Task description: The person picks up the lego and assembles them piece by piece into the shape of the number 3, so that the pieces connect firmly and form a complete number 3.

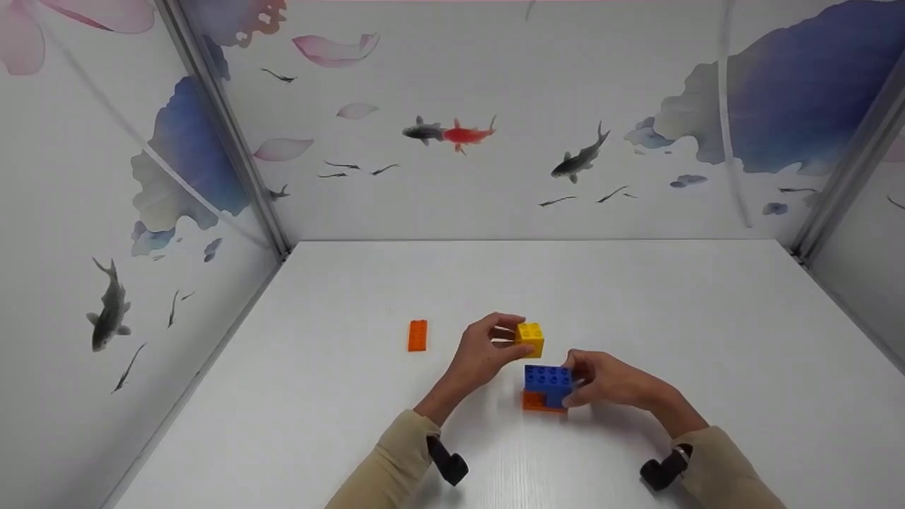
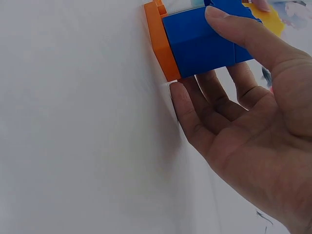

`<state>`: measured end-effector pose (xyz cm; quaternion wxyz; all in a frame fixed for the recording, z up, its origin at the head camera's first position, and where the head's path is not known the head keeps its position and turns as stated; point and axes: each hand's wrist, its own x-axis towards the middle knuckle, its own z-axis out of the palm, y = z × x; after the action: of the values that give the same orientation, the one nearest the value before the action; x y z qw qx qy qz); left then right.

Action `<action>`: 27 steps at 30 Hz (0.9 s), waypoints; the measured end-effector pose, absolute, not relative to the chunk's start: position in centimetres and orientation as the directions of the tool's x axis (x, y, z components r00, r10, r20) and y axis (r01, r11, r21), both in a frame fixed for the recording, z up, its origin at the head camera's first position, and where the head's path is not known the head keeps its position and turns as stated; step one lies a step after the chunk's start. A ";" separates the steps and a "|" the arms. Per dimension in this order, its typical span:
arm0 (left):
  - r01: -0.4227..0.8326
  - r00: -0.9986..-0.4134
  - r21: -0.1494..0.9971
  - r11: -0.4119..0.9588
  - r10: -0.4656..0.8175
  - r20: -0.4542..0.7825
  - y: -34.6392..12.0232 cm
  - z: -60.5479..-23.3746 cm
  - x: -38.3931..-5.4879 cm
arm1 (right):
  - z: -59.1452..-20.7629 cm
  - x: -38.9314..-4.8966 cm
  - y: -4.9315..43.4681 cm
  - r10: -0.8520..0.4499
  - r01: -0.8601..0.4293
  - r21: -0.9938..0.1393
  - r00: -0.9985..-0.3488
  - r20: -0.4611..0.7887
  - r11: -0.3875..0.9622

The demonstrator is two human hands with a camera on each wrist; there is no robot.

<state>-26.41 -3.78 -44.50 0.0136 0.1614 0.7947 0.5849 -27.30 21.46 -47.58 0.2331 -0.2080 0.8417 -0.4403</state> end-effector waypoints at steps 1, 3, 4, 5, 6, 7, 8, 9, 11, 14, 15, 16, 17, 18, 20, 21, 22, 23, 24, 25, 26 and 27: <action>0.243 -0.945 0.935 0.257 0.278 0.169 -3.7 -44.5 -26.3 | -47.6 -27.3 21.5 -0.554 -0.143 -0.838 -0.806 -0.211 0.527; 0.248 -0.941 0.938 0.241 0.290 0.174 -3.6 -44.6 -26.2 | -47.5 -27.3 21.5 -0.552 -0.141 -0.838 -0.807 -0.211 0.527; 0.248 -0.939 0.940 0.232 0.294 0.175 -3.5 -44.6 -26.1 | -47.5 -27.3 21.5 -0.553 -0.140 -0.840 -0.806 -0.211 0.524; 0.249 -0.937 0.943 0.221 0.300 0.177 -3.4 -44.6 -26.0 | -47.5 -27.2 21.5 -0.556 -0.138 -0.845 -0.805 -0.209 0.517; 0.251 -0.935 0.944 0.213 0.307 0.180 -3.3 -44.6 -25.9 | -47.5 -27.2 21.6 -0.560 -0.138 -0.849 -0.803 -0.206 0.510; 0.251 -0.933 0.946 0.206 0.313 0.180 -3.2 -44.6 -25.8 | -47.5 -27.2 21.6 -0.563 -0.138 -0.853 -0.801 -0.203 0.504; 0.252 -0.930 0.947 0.199 0.320 0.181 -3.1 -44.6 -25.7 | -47.5 -27.2 21.6 -0.568 -0.141 -0.856 -0.799 -0.198 0.497; 0.253 -0.928 0.948 0.195 0.325 0.181 -3.0 -44.7 -25.6 | -47.6 -27.2 21.6 -0.570 -0.143 -0.859 -0.798 -0.195 0.493; 0.253 -0.925 0.948 0.192 0.334 0.180 -2.8 -44.8 -25.4 | -47.6 -27.2 21.7 -0.576 -0.148 -0.859 -0.795 -0.191 0.490; 0.255 -0.922 0.947 0.193 0.344 0.178 -2.5 -45.0 -25.2 | -47.7 -27.3 21.7 -0.578 -0.161 -0.853 -0.794 -0.187 0.496; 0.252 -0.922 0.948 0.193 0.346 0.174 -2.4 -45.1 -25.2 | -47.7 -27.3 21.7 -0.577 -0.164 -0.851 -0.795 -0.185 0.499; 0.250 -0.922 0.949 0.194 0.348 0.171 -2.3 -45.2 -25.2 | -47.7 -27.3 21.6 -0.577 -0.169 -0.849 -0.796 -0.182 0.501; 0.248 -0.921 0.949 0.193 0.351 0.169 -2.2 -45.3 -25.1 | -47.7 -27.3 21.6 -0.576 -0.172 -0.848 -0.798 -0.178 0.501; 0.244 -0.921 0.951 0.190 0.353 0.166 -2.1 -45.4 -25.1 | -47.7 -27.3 21.6 -0.574 -0.175 -0.847 -0.799 -0.176 0.503; 0.241 -0.919 0.953 0.186 0.358 0.162 -2.0 -45.6 -25.1 | -47.7 -27.2 21.5 -0.571 -0.179 -0.845 -0.803 -0.170 0.503; 0.239 -0.919 0.953 0.186 0.360 0.160 -1.9 -45.7 -25.1 | -47.6 -27.2 21.5 -0.570 -0.179 -0.846 -0.804 -0.169 0.503; 0.243 -0.917 0.952 0.186 0.363 0.163 -1.9 -45.8 -25.2 | -47.6 -27.2 21.5 -0.570 -0.179 -0.846 -0.805 -0.168 0.502; 0.242 -0.917 0.952 0.184 0.365 0.163 -1.9 -45.9 -25.2 | -47.6 -27.1 21.5 -0.570 -0.180 -0.845 -0.804 -0.168 0.503; 0.245 -0.915 0.952 0.185 0.368 0.164 -1.8 -46.0 -25.2 | -47.6 -27.1 21.5 -0.571 -0.180 -0.845 -0.804 -0.168 0.503; 0.244 -0.915 0.952 0.185 0.369 0.163 -1.8 -46.0 -25.2 | -47.6 -27.1 21.5 -0.571 -0.181 -0.845 -0.803 -0.169 0.503; 0.243 -0.914 0.952 0.183 0.371 0.162 -1.8 -46.1 -25.2 | -47.6 -27.1 21.5 -0.573 -0.181 -0.845 -0.802 -0.169 0.503; 0.244 -0.913 0.953 0.181 0.374 0.163 -1.8 -46.1 -25.2 | -47.6 -27.1 21.5 -0.573 -0.181 -0.845 -0.802 -0.170 0.504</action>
<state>-25.16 -1.75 -46.09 0.0532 0.2016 0.7666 0.6074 -27.14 21.49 -47.62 0.2205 -0.2248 0.8386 -0.4445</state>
